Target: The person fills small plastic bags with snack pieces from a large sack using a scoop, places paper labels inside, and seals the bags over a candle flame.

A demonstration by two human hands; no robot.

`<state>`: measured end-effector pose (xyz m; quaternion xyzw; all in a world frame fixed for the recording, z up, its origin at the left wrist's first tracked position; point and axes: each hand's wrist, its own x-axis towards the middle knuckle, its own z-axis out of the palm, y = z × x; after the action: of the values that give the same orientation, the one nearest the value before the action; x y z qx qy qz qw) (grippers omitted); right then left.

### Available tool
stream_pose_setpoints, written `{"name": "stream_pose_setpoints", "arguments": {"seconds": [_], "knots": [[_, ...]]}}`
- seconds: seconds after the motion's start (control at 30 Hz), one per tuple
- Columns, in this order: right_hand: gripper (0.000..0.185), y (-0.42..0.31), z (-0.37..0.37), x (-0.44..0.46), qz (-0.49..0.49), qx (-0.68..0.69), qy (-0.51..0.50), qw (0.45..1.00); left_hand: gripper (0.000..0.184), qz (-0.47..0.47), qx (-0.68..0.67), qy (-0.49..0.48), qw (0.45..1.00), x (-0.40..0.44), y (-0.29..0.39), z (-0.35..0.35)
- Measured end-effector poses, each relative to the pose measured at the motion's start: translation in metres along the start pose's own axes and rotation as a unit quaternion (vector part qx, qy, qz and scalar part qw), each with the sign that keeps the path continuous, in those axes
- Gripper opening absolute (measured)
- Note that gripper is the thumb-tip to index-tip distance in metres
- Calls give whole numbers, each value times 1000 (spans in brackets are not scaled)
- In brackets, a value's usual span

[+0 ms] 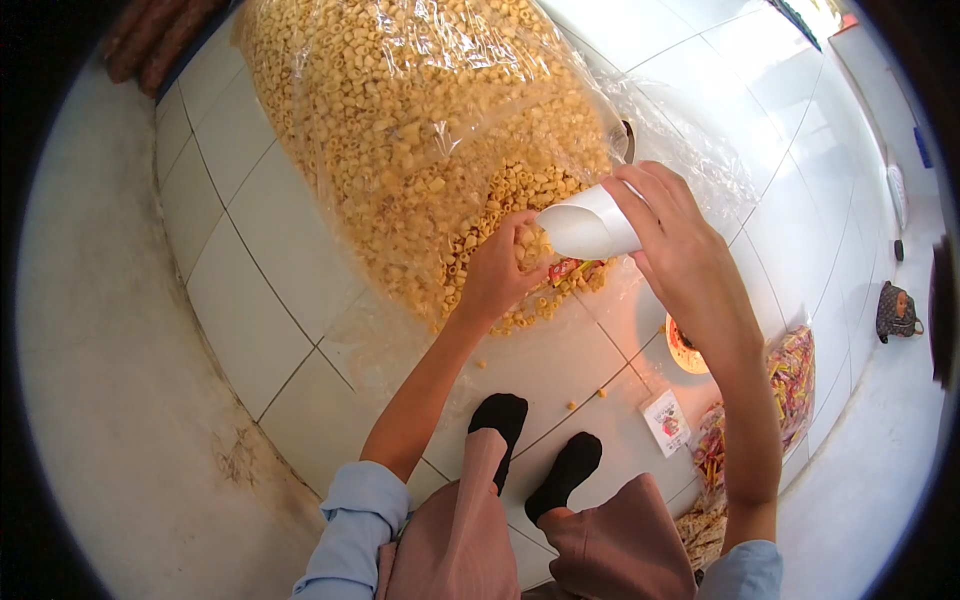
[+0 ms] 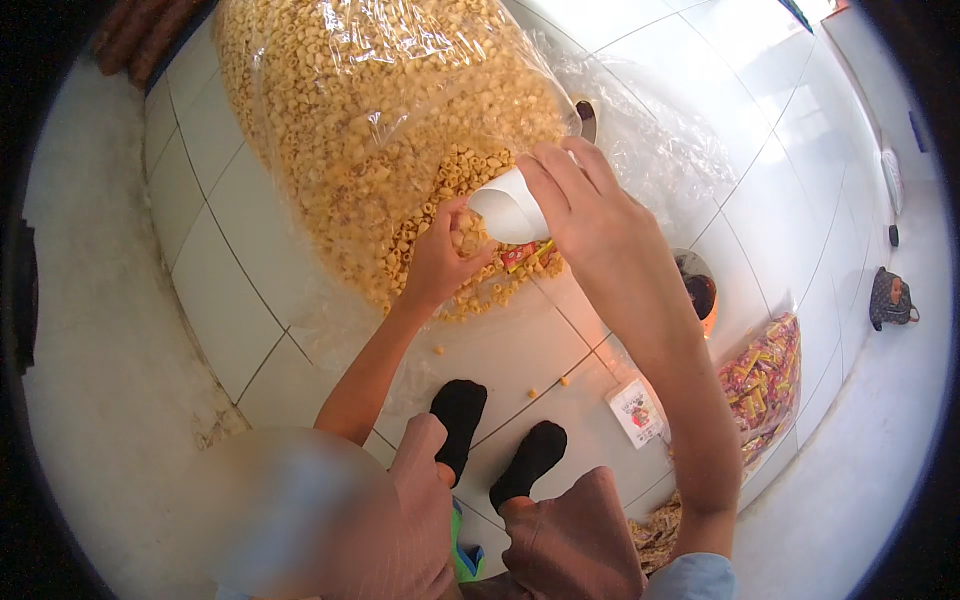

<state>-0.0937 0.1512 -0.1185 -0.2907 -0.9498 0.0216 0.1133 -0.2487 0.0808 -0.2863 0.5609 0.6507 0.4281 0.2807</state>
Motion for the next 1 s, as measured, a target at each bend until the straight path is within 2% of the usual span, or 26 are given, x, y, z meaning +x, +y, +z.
{"name": "stream_pose_setpoints", "arguments": {"seconds": [0.1, 0.13, 0.17, 0.2, 0.3, 0.33, 0.37, 0.4, 0.43, 0.47, 0.5, 0.6, 0.7, 0.83, 0.9, 0.97, 1.0], "knots": [[43, 2, 2, 1, 1, 9, 10, 1000, 53, -16, -25, 7, 1000, 0, -5, 4], [43, 4, 3, 0, 1, 10, 10, 1000, 50, -31, -152, 34, 987, 1, -6, 6], [43, 8, 7, -1, 45, 21, 22, 999, 47, -45, -276, 61, 958, 2, -8, 8], [42, 14, 11, -3, 90, 33, 34, 995, 47, -46, -277, 60, 958, 1, -9, 5], [46, 46, 84, -26, 113, 0, 7, 994, 43, -52, -210, 75, 973, 1, -12, -8], [46, 52, 105, -34, 114, 0, 10, 993, 43, -26, -149, 101, 983, 1, -11, -13], [54, 57, 127, -42, 151, 32, -10, 988, 42, -2, -86, 127, 988, 1, -11, -16], [62, 59, 143, -46, 186, 65, -33, 980, 42, -3, -83, 126, 989, 0, -9, -20], [62, 56, 154, -47, 186, 69, -35, 979, 42, -38, -68, 114, 990, -1, -7, -23], [62, 52, 165, -49, 178, 135, -12, 975, 42, -72, -54, 100, 991, -4, -7, -24], [63, 47, 173, -52, 171, 198, 12, 965, 42, -75, -53, 96, 991, -6, -11, -22], [62, 21, 196, -47, 162, 247, -4, 955, 42, -59, -28, 99, 993, -7, -18, -19], [61, 3, 207, -38, 115, 328, -45, 937, 43, -72, -52, 98, 991, -9, -17, -23], [62, 7, 196, -30, 141, 409, -74, 899, 44, -94, -83, 89, 988, -13, -18, -32], [62, 19, 183, -33, 149, 398, -65, 903, 45, -87, -102, 94, 986, -13, -17, -32], [62, 34, 166, -36, 154, 384, -56, 909, 47, -4, -31, 106, 994, -12, -16, -29], [63, 41, 155, -38, 172, 360, -25, 917, 47, -3, -33, 110, 993, -11, -15, -27]]}}
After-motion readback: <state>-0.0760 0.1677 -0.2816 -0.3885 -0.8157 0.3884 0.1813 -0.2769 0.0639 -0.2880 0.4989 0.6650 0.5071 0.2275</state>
